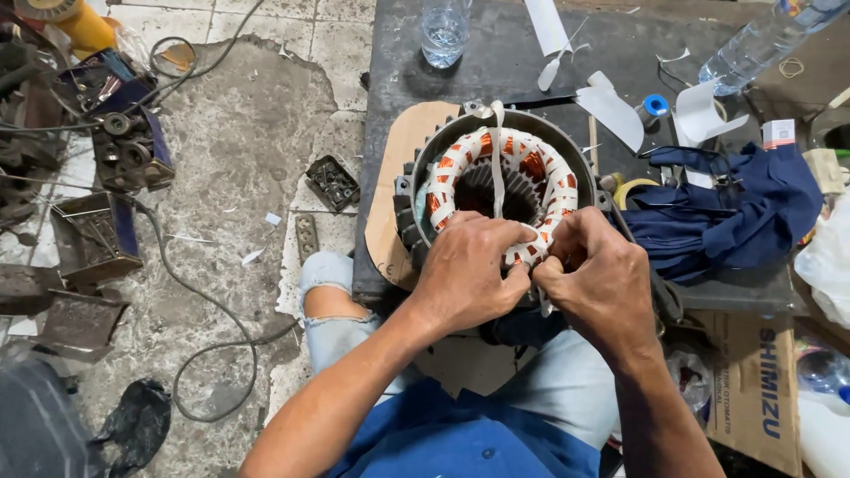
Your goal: Securing motor coils with insulation strips and tightening them using pliers on a stator.
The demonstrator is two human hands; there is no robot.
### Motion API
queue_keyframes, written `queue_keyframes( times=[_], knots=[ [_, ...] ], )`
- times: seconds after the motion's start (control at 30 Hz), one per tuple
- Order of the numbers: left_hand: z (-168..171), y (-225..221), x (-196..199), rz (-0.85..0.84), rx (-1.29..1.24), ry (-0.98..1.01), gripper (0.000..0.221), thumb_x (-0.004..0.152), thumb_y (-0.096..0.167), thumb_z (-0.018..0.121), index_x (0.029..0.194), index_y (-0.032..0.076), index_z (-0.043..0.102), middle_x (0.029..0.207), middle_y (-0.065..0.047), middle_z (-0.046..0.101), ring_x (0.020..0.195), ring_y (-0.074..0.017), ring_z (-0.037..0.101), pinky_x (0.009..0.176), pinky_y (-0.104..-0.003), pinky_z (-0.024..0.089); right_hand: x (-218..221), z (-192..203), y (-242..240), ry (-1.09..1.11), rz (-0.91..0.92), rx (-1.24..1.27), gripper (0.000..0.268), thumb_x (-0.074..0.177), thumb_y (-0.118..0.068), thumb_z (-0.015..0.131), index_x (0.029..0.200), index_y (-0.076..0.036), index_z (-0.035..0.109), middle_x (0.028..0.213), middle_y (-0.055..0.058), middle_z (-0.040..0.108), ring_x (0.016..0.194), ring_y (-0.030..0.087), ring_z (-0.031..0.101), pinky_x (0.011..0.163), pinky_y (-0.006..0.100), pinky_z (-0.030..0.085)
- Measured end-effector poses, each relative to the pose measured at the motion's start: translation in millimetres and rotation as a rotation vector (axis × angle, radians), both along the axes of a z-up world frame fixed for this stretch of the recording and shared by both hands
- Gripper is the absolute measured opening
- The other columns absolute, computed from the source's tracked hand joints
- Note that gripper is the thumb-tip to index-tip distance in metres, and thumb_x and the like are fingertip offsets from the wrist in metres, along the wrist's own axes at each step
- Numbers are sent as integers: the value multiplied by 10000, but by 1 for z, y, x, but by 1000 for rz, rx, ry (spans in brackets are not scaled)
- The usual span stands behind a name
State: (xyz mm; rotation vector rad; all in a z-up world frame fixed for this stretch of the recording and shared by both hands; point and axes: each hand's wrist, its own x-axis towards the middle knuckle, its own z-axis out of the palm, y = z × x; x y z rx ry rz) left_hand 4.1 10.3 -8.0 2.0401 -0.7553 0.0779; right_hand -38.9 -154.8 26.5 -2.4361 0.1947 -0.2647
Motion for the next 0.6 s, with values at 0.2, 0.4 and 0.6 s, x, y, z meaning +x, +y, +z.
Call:
queue_keyframes(
  times=[0.2,0.4,0.6],
  knots=[
    [2,-3,-1,48,105,4,369,766,172,619,1088,62,759,1031,-96,801,882,-284,727,967,-455,475,-11,28,-28,-80,-18,-63,145,943,-41,714,1068,-21,644,968,105,707,830,182,686,732,264,598],
    [1,-8,-2,94,125,21,338,764,209,665,1066,95,765,951,-60,808,832,-245,727,977,-448,485,-24,16,-53,-6,-68,28,107,948,-97,725,1036,-51,763,927,50,753,812,113,672,655,244,506],
    [-10,-7,-2,120,-10,-16,294,700,189,737,975,89,767,805,-111,761,837,-333,765,975,-428,490,-14,-111,-118,233,-41,-240,179,909,-159,706,1067,-124,783,933,146,770,918,343,730,800,476,590]
  ],
)
